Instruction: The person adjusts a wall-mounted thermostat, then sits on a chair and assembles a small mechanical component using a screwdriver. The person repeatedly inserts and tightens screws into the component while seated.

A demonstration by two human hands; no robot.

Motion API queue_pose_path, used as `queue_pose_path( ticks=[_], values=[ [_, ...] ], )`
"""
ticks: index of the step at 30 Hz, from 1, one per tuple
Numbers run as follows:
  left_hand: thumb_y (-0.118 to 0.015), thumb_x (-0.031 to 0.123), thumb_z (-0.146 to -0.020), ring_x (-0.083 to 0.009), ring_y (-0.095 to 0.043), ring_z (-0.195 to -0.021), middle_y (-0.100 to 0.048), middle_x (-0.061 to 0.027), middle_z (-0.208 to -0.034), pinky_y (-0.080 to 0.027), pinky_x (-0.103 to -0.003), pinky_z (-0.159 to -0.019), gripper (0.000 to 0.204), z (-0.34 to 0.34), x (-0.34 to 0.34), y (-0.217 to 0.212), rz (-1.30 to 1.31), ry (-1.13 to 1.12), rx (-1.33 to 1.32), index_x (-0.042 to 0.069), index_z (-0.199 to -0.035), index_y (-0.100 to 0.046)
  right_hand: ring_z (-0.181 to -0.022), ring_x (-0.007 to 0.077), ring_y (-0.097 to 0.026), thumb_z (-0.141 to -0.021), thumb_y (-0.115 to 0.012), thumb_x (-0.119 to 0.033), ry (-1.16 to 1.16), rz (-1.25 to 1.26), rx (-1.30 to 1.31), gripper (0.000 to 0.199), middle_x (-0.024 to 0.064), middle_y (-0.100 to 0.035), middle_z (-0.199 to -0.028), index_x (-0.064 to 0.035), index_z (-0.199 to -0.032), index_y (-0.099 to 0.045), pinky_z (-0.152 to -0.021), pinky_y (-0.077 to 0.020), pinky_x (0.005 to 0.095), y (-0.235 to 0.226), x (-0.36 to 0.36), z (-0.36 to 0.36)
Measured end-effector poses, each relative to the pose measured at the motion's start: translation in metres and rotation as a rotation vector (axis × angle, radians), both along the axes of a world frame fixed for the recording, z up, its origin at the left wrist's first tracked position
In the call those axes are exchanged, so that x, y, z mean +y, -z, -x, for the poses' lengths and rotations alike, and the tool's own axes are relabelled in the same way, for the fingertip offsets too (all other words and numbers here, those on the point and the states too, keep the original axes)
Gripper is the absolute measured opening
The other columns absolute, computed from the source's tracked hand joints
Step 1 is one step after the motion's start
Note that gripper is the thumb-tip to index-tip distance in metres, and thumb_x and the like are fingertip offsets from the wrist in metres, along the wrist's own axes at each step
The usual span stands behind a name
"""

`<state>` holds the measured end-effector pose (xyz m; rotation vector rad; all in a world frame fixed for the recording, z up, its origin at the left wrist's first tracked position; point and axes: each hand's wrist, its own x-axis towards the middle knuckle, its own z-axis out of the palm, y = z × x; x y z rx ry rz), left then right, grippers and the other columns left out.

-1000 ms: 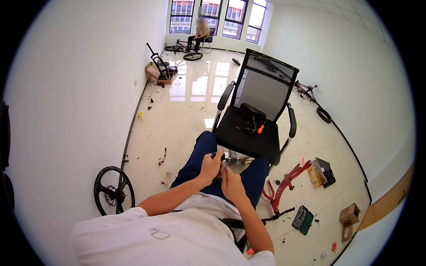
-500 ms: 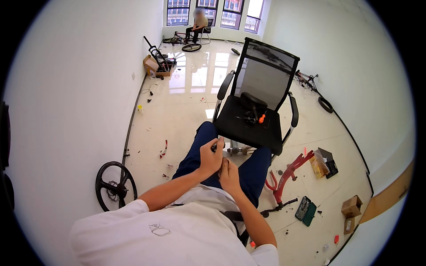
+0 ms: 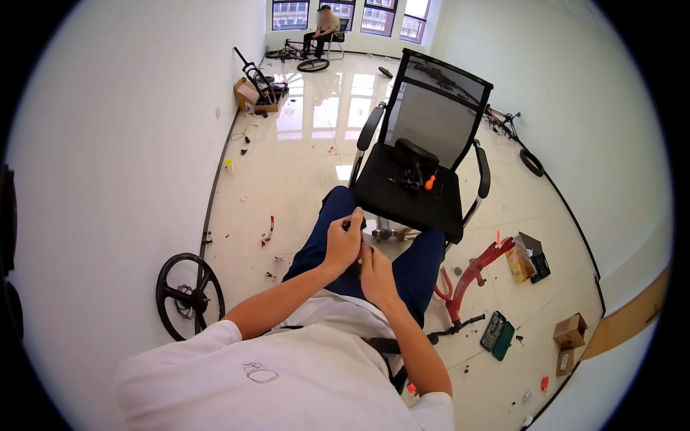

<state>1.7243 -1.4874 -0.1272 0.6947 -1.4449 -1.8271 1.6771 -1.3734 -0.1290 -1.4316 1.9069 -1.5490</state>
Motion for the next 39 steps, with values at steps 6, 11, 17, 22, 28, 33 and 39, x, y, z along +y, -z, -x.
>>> queue_pose_path(
  ticks=[6,11,17,22,28,33,39],
  values=[
    [-0.057,0.042,-0.091,-0.0142,-0.046,-0.041,-0.05,-0.0024,-0.057,-0.032,-0.03,-0.035,0.042,-0.015,0.002,0.011,-0.31,0.465,-0.278,0.007,-0.069,-0.052,-0.066,0.0461,-0.058,-0.097,-0.048,-0.017,-0.108,-0.479,0.712,0.019,0.0242,-0.059,-0.065,0.0006,-0.092,-0.051,-0.058,-0.0442,0.0512,-0.006,0.024,0.023],
    [-0.056,0.03,-0.094,-0.0101,-0.041,-0.045,-0.047,-0.0009,-0.052,-0.031,-0.029,-0.043,0.043,0.007,0.011,0.014,0.073,-0.303,0.193,0.004,-0.06,-0.05,-0.041,0.0248,-0.049,-0.102,-0.043,-0.025,-0.047,0.034,0.133,0.029,0.012,-0.052,-0.054,-0.0038,-0.083,-0.049,-0.04,-0.0371,0.0393,0.008,-0.006,0.013],
    [-0.056,0.02,-0.095,-0.0068,-0.04,-0.05,-0.047,-0.0023,-0.052,-0.032,-0.029,-0.045,0.039,-0.007,-0.007,-0.003,0.69,-0.39,0.235,-0.001,-0.064,-0.05,-0.037,0.0045,-0.028,-0.105,-0.035,-0.038,-0.081,0.032,-0.701,0.04,-0.0044,-0.032,-0.052,-0.01,-0.077,-0.043,-0.034,-0.0207,0.0237,-0.002,-0.016,-0.025],
    [-0.051,0.035,-0.096,-0.0086,-0.047,-0.048,-0.052,-0.0011,-0.056,-0.036,-0.026,-0.045,0.048,-0.002,-0.018,0.006,0.318,-0.13,0.082,0.002,-0.062,-0.052,-0.04,0.0142,-0.042,-0.103,-0.04,-0.028,0.075,0.028,-0.063,0.032,0.0036,-0.043,-0.054,-0.0037,-0.086,-0.05,-0.039,-0.0345,0.0312,0.016,-0.015,-0.008],
    [-0.057,0.042,-0.091,-0.0124,-0.044,-0.042,-0.048,-0.0005,-0.059,-0.031,-0.027,-0.035,0.039,-0.006,-0.002,-0.006,-0.36,0.458,-0.172,0.011,-0.069,-0.05,-0.055,0.0381,-0.057,-0.095,-0.052,-0.018,-0.005,-0.176,0.656,0.018,0.018,-0.058,-0.061,-0.0011,-0.095,-0.055,-0.05,-0.0433,0.0441,-0.007,0.019,0.027],
    [-0.054,0.041,-0.093,-0.0114,-0.046,-0.046,-0.049,-0.0001,-0.056,-0.032,-0.028,-0.037,0.042,-0.01,0.012,-0.004,-0.323,0.126,-0.033,0.01,-0.065,-0.049,-0.046,0.0299,-0.054,-0.097,-0.052,-0.024,-0.082,-0.005,0.499,0.024,0.013,-0.053,-0.054,-0.0009,-0.089,-0.052,-0.046,-0.0408,0.0384,0.002,0.007,0.031],
    [-0.054,0.021,-0.096,-0.0062,-0.042,-0.049,-0.047,-0.0003,-0.053,-0.033,-0.024,-0.047,0.039,0.0,-0.003,-0.005,0.774,-0.36,0.261,0.001,-0.064,-0.047,-0.039,0.0063,-0.033,-0.104,-0.038,-0.037,-0.139,0.107,-0.851,0.044,-0.0024,-0.041,-0.053,-0.0059,-0.074,-0.047,-0.036,-0.0253,0.0246,-0.004,-0.01,-0.018]
  ],
)
